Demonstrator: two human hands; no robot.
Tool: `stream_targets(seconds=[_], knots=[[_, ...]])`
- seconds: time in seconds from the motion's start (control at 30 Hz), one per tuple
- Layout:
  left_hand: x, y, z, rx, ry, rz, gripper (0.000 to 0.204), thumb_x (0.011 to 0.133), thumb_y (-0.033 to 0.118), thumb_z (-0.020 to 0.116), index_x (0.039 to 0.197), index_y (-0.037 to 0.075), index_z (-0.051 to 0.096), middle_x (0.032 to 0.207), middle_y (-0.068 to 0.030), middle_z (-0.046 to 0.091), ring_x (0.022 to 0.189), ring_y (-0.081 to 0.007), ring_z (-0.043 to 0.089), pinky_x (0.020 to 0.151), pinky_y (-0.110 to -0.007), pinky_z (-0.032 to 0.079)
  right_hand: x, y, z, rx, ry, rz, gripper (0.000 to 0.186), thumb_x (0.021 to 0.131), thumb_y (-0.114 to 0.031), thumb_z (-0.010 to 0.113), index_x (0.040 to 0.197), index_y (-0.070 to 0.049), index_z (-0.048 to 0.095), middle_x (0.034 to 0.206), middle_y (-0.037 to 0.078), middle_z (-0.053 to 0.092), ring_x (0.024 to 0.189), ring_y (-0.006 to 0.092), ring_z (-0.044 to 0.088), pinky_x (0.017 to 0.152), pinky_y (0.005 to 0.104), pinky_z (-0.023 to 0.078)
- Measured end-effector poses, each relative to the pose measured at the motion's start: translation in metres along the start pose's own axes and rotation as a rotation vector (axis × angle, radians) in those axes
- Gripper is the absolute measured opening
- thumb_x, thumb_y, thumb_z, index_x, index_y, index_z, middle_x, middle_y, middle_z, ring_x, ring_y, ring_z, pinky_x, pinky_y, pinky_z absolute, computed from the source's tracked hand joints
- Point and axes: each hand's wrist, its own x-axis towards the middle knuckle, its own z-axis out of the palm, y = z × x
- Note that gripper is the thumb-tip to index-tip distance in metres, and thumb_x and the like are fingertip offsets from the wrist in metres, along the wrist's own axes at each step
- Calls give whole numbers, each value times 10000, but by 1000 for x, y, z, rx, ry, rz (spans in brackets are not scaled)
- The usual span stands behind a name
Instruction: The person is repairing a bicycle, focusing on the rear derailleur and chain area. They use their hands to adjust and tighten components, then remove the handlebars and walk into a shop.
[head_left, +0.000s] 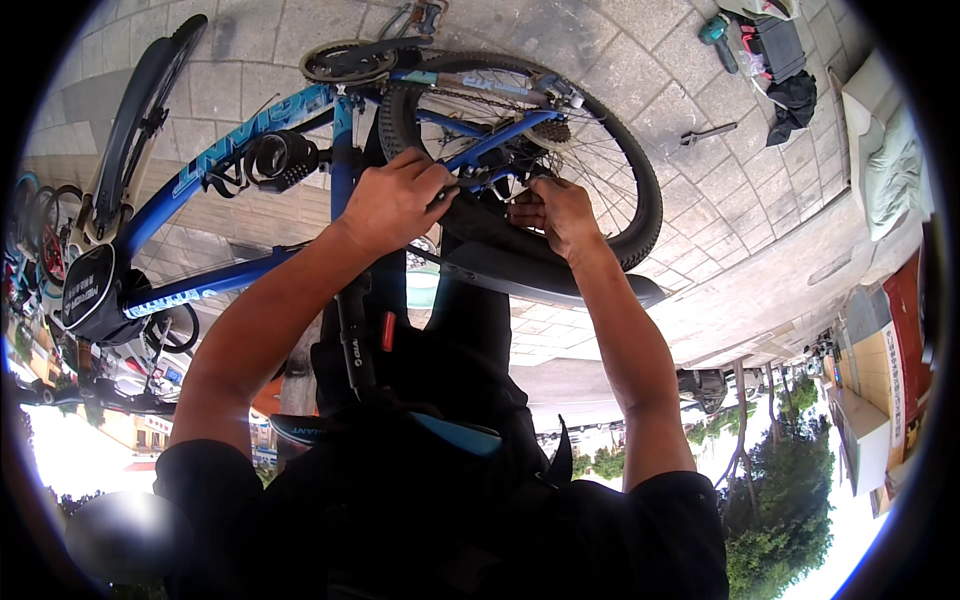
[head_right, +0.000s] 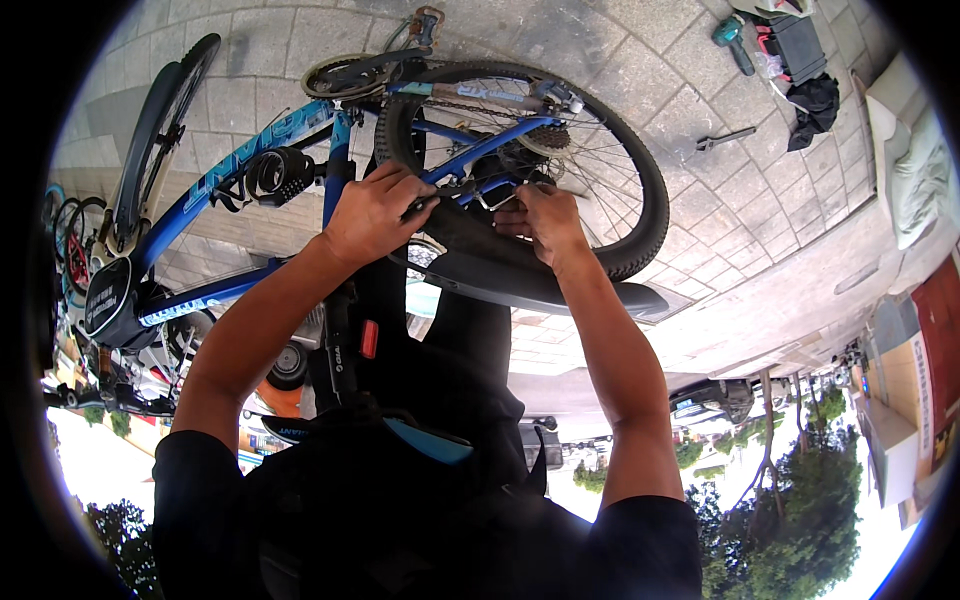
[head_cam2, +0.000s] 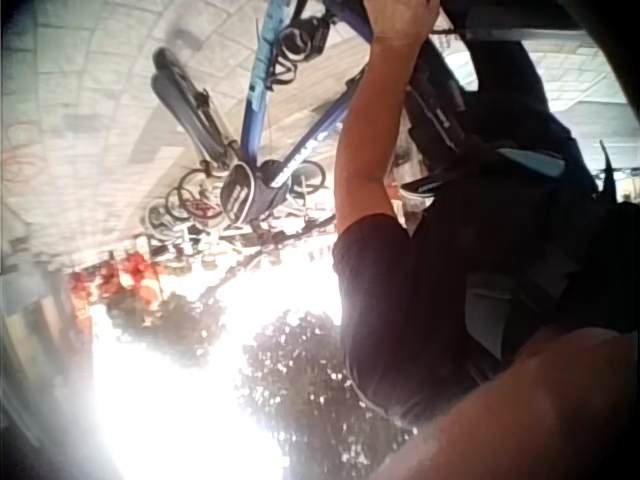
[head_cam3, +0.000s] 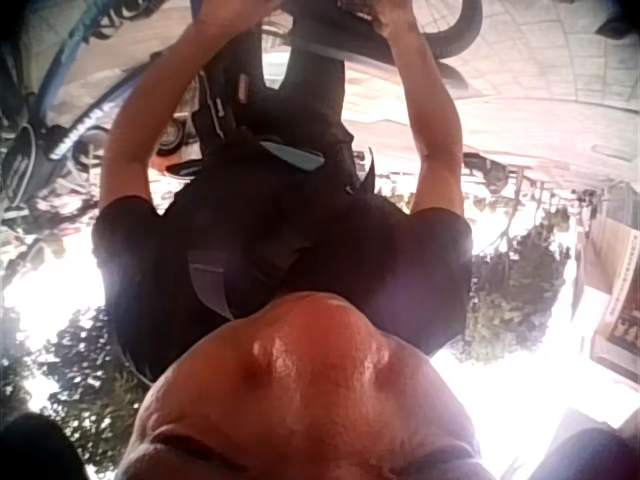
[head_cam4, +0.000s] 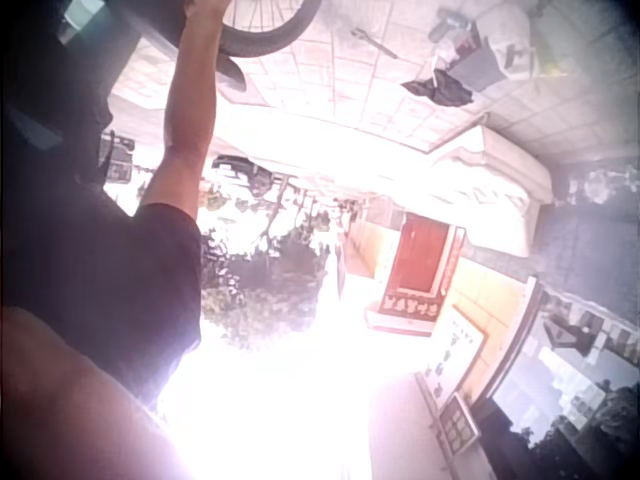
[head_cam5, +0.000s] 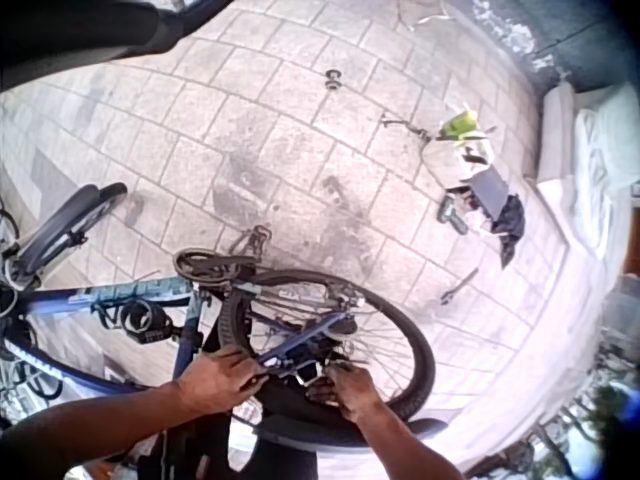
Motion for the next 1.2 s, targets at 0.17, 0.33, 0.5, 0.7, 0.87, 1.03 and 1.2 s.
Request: stream_targets(seconds=[0.17,0.33,0.5,0.7,0.87,1.03,1.2], knots=[[0,0,-1,3,-12,-8,198,813,117,846,940,95,696,875,-37,741,887,-254,725,672,-357,609,7,-1,0,102,13,134,277,1047,-118,548,1199,114,552,1050,249,684,946,374,737,798,479,666],[0,-1,0,-5,-8,-1,195,815,117,845,939,93,696,878,-38,741,892,-254,724,672,-359,610,16,-4,-3,71,4,210,230,1068,-133,524,1161,70,577,1072,233,679,1027,360,715,873,484,643],[1,2,-2,-12,-17,-11,197,812,115,845,938,88,696,875,-54,737,880,-265,726,676,-365,611,-25,-14,22,-700,-45,-527,136,992,-80,587,1038,22,665,1029,150,695,933,293,722,759,418,629],[4,4,-7,-14,-4,27,203,811,112,835,956,80,697,886,-71,734,883,-272,727,681,-376,613,-49,-24,65,-1929,-661,-1166,144,879,-134,646,993,-73,709,984,82,676,879,256,691,731,382,556],[4,3,-6,-44,-32,4,217,799,99,844,966,77,707,896,-67,733,893,-278,727,694,-382,614,-44,-24,57,-1808,-548,-1213,141,915,-146,662,1019,-53,685,925,118,689,860,284,724,735,409,567],[1,1,-2,-22,-1,9,197,808,100,843,940,82,698,890,-52,737,886,-272,723,690,-377,611,-64,-33,37,-1312,-136,-675,215,997,-160,644,1154,-12,655,958,185,719,921,342,727,775,441,550],[1,1,-1,-13,-9,-5,185,814,103,841,926,88,694,878,-43,739,876,-265,722,684,-371,609,-23,-20,7,-1192,-132,-465,246,977,-236,642,1064,-24,729,962,245,733,974,445,698,857,516,533]])
